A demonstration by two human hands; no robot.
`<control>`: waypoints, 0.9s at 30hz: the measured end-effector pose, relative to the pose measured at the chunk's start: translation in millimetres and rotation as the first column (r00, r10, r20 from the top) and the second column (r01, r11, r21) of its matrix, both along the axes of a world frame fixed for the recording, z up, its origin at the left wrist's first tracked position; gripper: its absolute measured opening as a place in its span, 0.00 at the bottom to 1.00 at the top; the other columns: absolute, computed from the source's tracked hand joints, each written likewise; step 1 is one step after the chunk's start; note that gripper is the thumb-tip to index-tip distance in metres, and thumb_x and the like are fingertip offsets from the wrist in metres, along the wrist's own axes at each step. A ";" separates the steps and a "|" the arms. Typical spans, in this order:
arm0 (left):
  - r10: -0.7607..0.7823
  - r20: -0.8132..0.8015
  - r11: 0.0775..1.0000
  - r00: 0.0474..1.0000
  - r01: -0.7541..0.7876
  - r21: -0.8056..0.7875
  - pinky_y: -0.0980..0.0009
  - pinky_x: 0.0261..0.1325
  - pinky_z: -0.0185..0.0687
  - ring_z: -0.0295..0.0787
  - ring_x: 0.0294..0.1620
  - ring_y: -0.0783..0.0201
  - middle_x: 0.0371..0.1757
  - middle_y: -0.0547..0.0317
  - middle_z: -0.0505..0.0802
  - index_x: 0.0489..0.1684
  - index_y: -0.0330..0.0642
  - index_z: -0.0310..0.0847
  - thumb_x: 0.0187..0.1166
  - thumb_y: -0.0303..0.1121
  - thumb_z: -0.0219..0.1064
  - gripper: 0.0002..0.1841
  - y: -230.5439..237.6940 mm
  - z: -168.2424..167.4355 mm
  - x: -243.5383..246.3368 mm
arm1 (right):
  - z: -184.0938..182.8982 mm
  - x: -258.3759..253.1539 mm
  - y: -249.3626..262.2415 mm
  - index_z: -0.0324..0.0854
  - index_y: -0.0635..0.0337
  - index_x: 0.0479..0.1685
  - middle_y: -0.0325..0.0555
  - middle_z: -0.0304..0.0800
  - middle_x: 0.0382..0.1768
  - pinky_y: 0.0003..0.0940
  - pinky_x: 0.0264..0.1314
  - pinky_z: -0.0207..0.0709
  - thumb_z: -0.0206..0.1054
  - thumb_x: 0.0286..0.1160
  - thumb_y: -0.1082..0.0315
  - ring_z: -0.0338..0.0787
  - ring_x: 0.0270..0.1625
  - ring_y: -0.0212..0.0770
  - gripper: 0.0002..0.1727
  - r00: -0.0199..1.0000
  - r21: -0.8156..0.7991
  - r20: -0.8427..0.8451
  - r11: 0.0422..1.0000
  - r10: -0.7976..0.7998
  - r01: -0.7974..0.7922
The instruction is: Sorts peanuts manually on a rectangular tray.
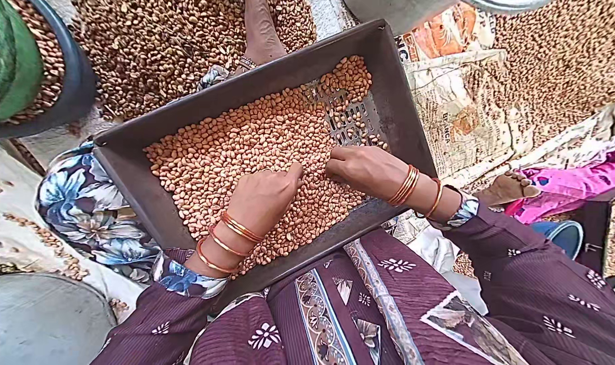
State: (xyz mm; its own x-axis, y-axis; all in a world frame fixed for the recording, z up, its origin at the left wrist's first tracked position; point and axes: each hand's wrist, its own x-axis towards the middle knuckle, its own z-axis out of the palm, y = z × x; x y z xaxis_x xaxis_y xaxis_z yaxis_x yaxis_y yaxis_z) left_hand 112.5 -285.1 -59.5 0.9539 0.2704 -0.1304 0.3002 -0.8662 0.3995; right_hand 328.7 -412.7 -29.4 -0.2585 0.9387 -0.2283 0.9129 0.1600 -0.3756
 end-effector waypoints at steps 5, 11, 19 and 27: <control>0.038 0.058 0.982 0.998 -0.027 -0.187 0.50 0.21 0.77 0.86 0.19 0.48 0.20 0.54 0.85 0.51 0.41 0.84 0.91 0.40 0.54 0.15 8.4 -0.5 0.9 | 5.5 4.1 -3.1 0.85 0.64 0.41 0.54 0.84 0.41 0.44 0.42 0.86 0.70 0.76 0.75 0.90 0.41 0.52 0.02 0.998 -0.005 0.019 0.999 -0.052 0.052; 0.302 0.137 0.441 0.944 -0.011 -0.897 0.81 0.18 0.63 0.69 0.16 0.77 0.18 0.73 0.77 0.30 0.51 0.78 0.91 0.41 0.45 0.18 13.0 4.4 1.0 | 9.2 12.0 -18.3 0.87 0.59 0.38 0.47 0.86 0.37 0.41 0.35 0.84 0.65 0.72 0.75 0.89 0.36 0.45 0.06 0.981 -0.097 -0.191 0.995 -0.028 0.009; -0.220 0.050 0.959 0.974 0.225 -0.170 0.56 0.18 0.75 0.86 0.19 0.51 0.18 0.56 0.84 0.49 0.45 0.86 0.87 0.40 0.62 0.10 -37.9 8.4 18.1 | -6.9 -6.5 -40.0 0.87 0.62 0.37 0.50 0.87 0.35 0.43 0.35 0.83 0.74 0.72 0.65 0.91 0.36 0.48 0.09 0.985 -0.178 -0.132 0.980 -0.109 0.085; -0.184 0.063 0.955 0.981 0.193 -0.224 0.55 0.19 0.76 0.87 0.20 0.51 0.20 0.55 0.85 0.46 0.43 0.84 0.86 0.34 0.62 0.07 -39.8 2.6 20.3 | -5.2 -13.0 -36.6 0.81 0.59 0.35 0.45 0.83 0.30 0.41 0.27 0.78 0.68 0.67 0.64 0.87 0.30 0.44 0.07 0.984 -0.205 -0.089 0.969 -0.155 0.134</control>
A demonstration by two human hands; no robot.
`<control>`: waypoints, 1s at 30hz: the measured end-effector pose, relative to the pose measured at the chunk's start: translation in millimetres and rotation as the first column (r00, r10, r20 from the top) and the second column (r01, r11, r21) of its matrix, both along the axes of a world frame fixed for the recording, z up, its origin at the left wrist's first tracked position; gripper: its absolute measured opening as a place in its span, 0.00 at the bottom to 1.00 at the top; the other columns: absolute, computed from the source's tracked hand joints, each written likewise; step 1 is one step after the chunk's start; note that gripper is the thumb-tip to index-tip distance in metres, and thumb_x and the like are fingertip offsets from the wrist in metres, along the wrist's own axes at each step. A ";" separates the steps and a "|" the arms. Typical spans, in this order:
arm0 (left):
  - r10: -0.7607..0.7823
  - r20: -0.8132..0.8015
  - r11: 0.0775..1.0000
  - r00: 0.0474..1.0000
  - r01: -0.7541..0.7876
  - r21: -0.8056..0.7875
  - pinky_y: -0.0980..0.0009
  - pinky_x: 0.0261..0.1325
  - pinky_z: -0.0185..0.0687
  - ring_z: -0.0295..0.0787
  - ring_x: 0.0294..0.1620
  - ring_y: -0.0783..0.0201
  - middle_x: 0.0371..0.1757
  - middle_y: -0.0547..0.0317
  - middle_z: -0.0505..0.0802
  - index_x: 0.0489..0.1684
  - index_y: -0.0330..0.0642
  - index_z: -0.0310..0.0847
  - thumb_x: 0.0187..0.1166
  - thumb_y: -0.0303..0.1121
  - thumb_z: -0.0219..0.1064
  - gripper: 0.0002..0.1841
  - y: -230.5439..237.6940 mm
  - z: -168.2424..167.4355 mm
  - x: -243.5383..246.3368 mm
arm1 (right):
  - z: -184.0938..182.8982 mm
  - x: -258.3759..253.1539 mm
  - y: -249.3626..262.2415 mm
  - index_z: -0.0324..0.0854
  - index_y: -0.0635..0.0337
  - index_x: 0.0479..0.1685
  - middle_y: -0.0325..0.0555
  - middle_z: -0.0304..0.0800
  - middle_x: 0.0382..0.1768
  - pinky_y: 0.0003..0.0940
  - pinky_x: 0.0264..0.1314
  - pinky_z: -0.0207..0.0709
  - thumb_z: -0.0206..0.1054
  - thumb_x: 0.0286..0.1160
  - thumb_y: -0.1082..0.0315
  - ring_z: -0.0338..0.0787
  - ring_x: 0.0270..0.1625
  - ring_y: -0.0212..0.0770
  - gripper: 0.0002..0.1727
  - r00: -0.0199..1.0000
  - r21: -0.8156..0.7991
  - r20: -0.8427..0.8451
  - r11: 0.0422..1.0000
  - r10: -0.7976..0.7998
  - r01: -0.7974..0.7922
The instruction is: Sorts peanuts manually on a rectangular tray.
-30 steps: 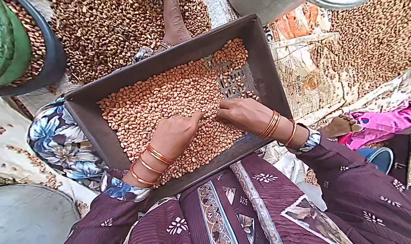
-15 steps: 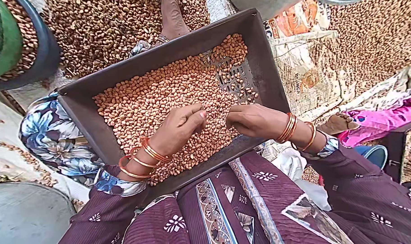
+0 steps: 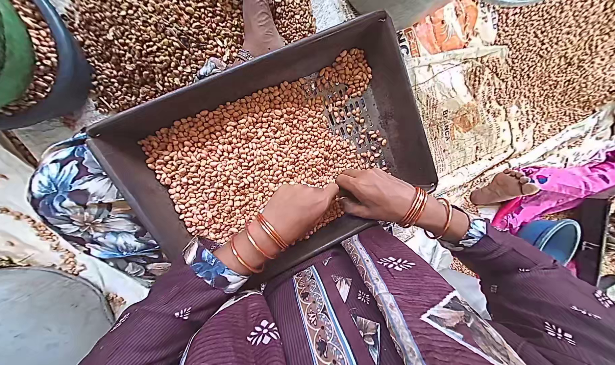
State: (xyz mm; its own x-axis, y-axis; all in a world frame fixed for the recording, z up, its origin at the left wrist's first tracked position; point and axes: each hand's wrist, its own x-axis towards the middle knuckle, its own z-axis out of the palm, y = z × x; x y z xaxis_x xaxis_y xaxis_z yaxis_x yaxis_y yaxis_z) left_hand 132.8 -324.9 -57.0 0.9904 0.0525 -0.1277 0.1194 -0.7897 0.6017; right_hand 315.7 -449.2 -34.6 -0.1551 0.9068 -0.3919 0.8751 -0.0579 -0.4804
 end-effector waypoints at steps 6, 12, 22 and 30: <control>0.441 0.016 0.466 0.898 -0.213 -0.859 0.86 0.17 0.59 0.65 0.14 0.83 0.20 0.76 0.78 0.41 0.49 0.79 0.85 0.34 0.54 0.07 40.8 11.4 -21.2 | 0.3 11.5 11.6 0.85 0.60 0.39 0.48 0.87 0.37 0.45 0.36 0.82 0.62 0.72 0.72 0.90 0.37 0.47 0.06 0.998 0.064 -0.044 0.997 -0.045 0.048; 0.515 0.034 0.497 0.856 -0.267 -0.826 0.87 0.18 0.60 0.66 0.14 0.83 0.16 0.76 0.77 0.25 0.51 0.80 0.91 0.42 0.51 0.20 46.1 3.5 -63.6 | -1.8 0.7 17.3 0.87 0.57 0.41 0.47 0.87 0.38 0.43 0.36 0.82 0.66 0.75 0.67 0.89 0.37 0.45 0.06 0.992 0.090 -0.127 0.995 -0.024 0.035; 0.154 0.143 0.988 0.978 -0.150 -0.040 0.59 0.19 0.78 0.88 0.20 0.56 0.23 0.59 0.89 0.48 0.46 0.88 0.90 0.43 0.56 0.16 4.9 -13.5 -111.7 | 8.6 -12.9 40.4 0.85 0.61 0.37 0.50 0.85 0.35 0.45 0.33 0.81 0.68 0.77 0.69 0.89 0.35 0.50 0.05 0.993 0.038 -0.006 0.992 0.117 -0.117; 0.307 0.130 0.915 0.943 -0.254 -0.314 0.68 0.25 0.82 0.87 0.22 0.66 0.25 0.61 0.90 0.47 0.40 0.86 0.87 0.38 0.59 0.12 2.5 -14.8 -113.5 | 22.8 -30.1 68.1 0.89 0.58 0.42 0.47 0.87 0.37 0.40 0.36 0.83 0.67 0.78 0.70 0.90 0.36 0.44 0.05 0.967 0.132 -0.106 0.967 0.233 -0.218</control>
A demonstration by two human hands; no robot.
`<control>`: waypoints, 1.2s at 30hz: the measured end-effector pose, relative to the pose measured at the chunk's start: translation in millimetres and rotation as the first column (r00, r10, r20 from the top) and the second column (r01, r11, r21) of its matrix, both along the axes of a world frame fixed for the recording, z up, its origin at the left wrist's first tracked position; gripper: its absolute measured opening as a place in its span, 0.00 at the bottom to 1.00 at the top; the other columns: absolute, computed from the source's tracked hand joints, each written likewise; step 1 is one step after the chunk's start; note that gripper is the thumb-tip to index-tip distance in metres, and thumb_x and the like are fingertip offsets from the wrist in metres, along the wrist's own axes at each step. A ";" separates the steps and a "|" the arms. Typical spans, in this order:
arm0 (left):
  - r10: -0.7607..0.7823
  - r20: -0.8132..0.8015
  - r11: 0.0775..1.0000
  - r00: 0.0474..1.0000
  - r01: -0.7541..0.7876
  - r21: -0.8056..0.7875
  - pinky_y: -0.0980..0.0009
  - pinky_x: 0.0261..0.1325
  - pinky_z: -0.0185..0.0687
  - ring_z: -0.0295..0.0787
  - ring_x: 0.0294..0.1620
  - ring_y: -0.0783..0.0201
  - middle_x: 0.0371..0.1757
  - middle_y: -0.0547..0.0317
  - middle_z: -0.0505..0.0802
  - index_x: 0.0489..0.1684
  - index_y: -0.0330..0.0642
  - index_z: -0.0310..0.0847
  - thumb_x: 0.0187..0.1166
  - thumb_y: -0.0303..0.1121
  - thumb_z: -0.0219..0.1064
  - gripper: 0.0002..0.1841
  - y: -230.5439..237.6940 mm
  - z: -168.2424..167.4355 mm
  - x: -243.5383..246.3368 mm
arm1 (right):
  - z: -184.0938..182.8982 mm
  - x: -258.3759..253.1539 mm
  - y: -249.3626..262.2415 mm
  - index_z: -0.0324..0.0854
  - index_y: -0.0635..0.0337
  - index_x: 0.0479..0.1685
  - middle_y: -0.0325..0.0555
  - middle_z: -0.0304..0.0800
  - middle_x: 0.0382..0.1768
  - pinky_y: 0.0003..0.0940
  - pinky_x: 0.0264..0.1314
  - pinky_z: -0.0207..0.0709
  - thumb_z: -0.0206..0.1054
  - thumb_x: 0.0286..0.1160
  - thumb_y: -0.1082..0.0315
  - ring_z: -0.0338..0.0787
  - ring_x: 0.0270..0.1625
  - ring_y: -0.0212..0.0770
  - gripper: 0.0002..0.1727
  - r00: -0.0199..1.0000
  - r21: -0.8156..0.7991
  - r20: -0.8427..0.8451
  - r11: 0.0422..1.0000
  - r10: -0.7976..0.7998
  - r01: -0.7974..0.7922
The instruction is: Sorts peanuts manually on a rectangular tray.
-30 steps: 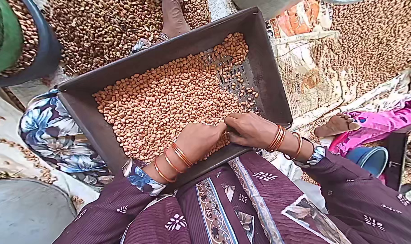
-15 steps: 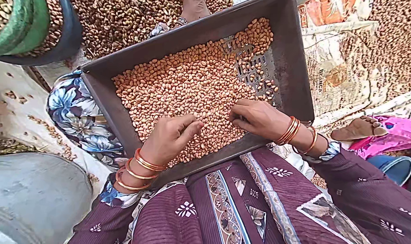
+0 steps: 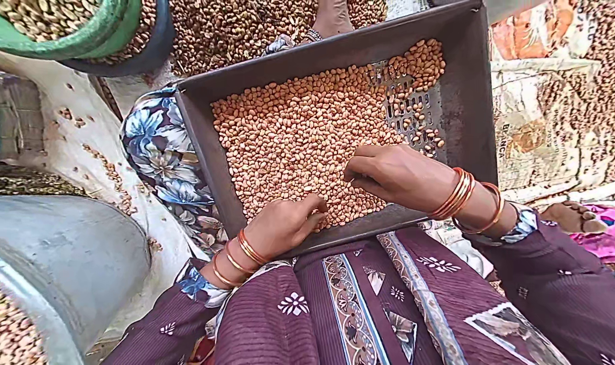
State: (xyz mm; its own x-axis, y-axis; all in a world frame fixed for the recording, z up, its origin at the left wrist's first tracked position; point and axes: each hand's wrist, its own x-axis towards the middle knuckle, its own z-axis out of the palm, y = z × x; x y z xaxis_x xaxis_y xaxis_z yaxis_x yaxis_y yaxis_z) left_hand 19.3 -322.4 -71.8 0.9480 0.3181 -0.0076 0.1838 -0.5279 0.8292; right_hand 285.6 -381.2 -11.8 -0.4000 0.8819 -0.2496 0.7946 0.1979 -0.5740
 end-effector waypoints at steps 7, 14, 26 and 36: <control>0.352 0.147 0.678 0.924 -0.144 -0.721 0.88 0.18 0.58 0.65 0.16 0.84 0.19 0.78 0.77 0.28 0.53 0.80 0.87 0.53 0.56 0.20 33.3 11.6 -14.4 | -15.5 -14.4 28.0 0.90 0.59 0.44 0.52 0.86 0.38 0.45 0.39 0.83 0.68 0.77 0.72 0.90 0.40 0.51 0.05 0.999 0.014 0.022 0.999 0.041 -0.041; 0.103 -0.029 0.957 0.994 -0.091 0.275 0.57 0.24 0.83 0.90 0.23 0.54 0.27 0.55 0.90 0.54 0.40 0.85 0.87 0.38 0.59 0.13 16.9 -6.1 -4.2 | -12.0 -14.6 42.7 0.88 0.61 0.40 0.50 0.87 0.37 0.46 0.41 0.82 0.68 0.78 0.69 0.90 0.38 0.49 0.06 0.991 -0.114 0.103 0.991 0.083 -0.071; 0.086 -0.079 0.939 0.993 -0.055 0.338 0.56 0.25 0.83 0.90 0.24 0.52 0.28 0.54 0.90 0.52 0.40 0.84 0.88 0.38 0.60 0.12 21.2 -7.5 -1.6 | -12.6 12.3 61.4 0.81 0.54 0.37 0.33 0.87 0.24 0.26 0.27 0.82 0.65 0.70 0.69 0.86 0.24 0.26 0.02 0.917 -0.419 -0.303 0.901 -0.257 0.114; 0.208 -0.038 0.976 0.977 -0.204 0.079 0.67 0.24 0.80 0.82 0.19 0.64 0.25 0.58 0.88 0.50 0.38 0.84 0.87 0.34 0.59 0.11 28.4 0.5 -2.4 | -25.2 -25.5 45.4 0.89 0.61 0.43 0.54 0.87 0.39 0.46 0.41 0.83 0.71 0.75 0.70 0.90 0.40 0.52 0.05 0.997 0.010 -0.022 0.997 0.074 -0.073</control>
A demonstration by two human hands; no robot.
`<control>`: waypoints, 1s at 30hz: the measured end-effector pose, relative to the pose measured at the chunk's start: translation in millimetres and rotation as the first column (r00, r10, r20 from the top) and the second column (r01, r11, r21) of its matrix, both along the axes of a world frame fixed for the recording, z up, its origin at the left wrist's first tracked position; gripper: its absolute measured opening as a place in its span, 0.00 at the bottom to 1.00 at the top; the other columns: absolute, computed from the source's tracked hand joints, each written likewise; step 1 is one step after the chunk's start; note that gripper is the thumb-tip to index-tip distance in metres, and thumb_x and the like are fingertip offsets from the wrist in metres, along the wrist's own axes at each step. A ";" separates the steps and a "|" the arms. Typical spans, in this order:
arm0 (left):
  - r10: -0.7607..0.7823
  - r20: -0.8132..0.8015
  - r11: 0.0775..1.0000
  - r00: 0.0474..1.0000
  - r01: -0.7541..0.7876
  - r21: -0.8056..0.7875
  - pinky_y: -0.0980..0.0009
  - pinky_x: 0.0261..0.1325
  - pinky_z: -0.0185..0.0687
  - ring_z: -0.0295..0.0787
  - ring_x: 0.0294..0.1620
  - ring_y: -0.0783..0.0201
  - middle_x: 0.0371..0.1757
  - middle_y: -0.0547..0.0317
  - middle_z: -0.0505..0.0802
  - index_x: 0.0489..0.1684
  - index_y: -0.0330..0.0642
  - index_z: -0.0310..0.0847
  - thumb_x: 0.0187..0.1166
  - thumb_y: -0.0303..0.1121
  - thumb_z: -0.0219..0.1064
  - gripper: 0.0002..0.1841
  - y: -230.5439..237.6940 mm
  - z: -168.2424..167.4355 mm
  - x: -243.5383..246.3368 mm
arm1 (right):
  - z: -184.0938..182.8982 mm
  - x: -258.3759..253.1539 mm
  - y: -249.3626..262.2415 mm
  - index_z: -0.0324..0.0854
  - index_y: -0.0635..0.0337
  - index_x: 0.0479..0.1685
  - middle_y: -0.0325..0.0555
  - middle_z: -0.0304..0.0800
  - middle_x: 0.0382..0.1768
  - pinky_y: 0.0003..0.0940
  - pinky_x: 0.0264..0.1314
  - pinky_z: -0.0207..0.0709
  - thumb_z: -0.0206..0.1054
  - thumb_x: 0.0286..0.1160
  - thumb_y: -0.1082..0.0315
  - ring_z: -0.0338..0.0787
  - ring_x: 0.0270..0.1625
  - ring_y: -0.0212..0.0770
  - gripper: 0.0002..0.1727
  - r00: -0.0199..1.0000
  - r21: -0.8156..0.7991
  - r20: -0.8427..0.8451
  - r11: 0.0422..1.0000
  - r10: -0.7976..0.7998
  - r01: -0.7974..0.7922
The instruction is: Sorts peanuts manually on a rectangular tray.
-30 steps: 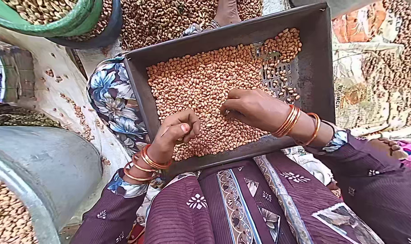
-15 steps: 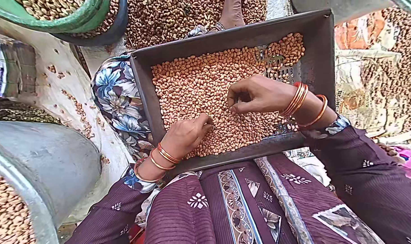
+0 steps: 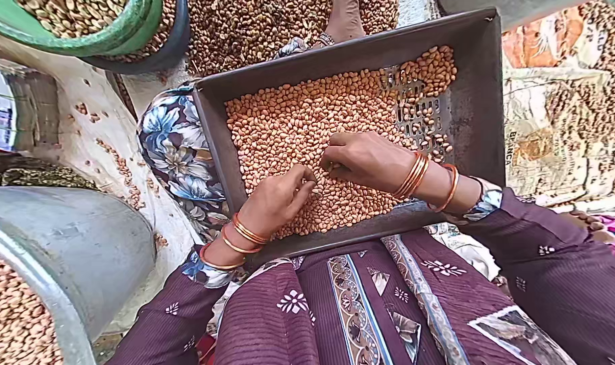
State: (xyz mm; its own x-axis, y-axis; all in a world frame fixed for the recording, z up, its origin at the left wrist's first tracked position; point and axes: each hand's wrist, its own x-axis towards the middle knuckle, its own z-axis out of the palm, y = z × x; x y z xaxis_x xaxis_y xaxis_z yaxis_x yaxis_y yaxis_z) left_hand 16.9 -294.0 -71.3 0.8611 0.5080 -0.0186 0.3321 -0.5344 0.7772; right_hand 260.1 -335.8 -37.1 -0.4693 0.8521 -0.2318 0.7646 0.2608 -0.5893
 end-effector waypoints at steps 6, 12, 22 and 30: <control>0.062 -0.001 0.996 0.998 -0.062 0.070 0.66 0.24 0.78 0.80 0.18 0.63 0.25 0.57 0.87 0.57 0.39 0.83 0.88 0.34 0.60 0.11 11.8 4.3 2.2 | 0.0 7.0 8.7 0.87 0.59 0.38 0.45 0.87 0.33 0.42 0.40 0.80 0.68 0.74 0.67 0.88 0.36 0.42 0.06 0.996 -0.086 -0.061 0.995 -0.060 0.054; -0.026 -0.140 0.935 0.990 0.073 0.347 0.53 0.25 0.83 0.91 0.25 0.47 0.28 0.48 0.91 0.55 0.37 0.86 0.89 0.34 0.58 0.12 4.7 -5.3 11.5 | -1.8 -2.6 0.6 0.93 0.59 0.41 0.48 0.89 0.37 0.42 0.45 0.82 0.65 0.77 0.69 0.89 0.41 0.44 0.10 0.990 -0.074 -0.107 0.993 -0.094 0.086; 0.045 -0.224 0.964 0.973 0.017 0.267 0.51 0.21 0.79 0.86 0.19 0.47 0.21 0.50 0.86 0.55 0.37 0.83 0.89 0.37 0.58 0.13 0.2 -2.7 13.6 | -6.0 -22.7 -5.8 0.88 0.64 0.39 0.51 0.86 0.37 0.45 0.41 0.81 0.69 0.79 0.63 0.89 0.39 0.49 0.11 0.988 -0.053 0.024 0.987 -0.152 0.153; 0.008 -0.187 0.997 0.982 0.007 0.081 0.53 0.24 0.78 0.84 0.20 0.52 0.21 0.54 0.84 0.52 0.39 0.81 0.87 0.34 0.57 0.11 11.2 1.9 14.8 | 3.0 -22.5 -10.7 0.90 0.60 0.40 0.46 0.89 0.35 0.39 0.38 0.81 0.66 0.73 0.72 0.89 0.36 0.42 0.06 0.988 -0.064 -0.151 0.998 -0.034 0.024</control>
State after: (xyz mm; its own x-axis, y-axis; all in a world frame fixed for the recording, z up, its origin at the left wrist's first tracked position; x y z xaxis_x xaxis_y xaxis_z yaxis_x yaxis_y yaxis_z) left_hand 31.7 -282.9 -69.3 0.8463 0.5147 -0.1376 0.4674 -0.5932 0.6554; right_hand 237.5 -346.5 -34.1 -0.4786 0.8520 -0.2122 0.6713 0.1993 -0.7139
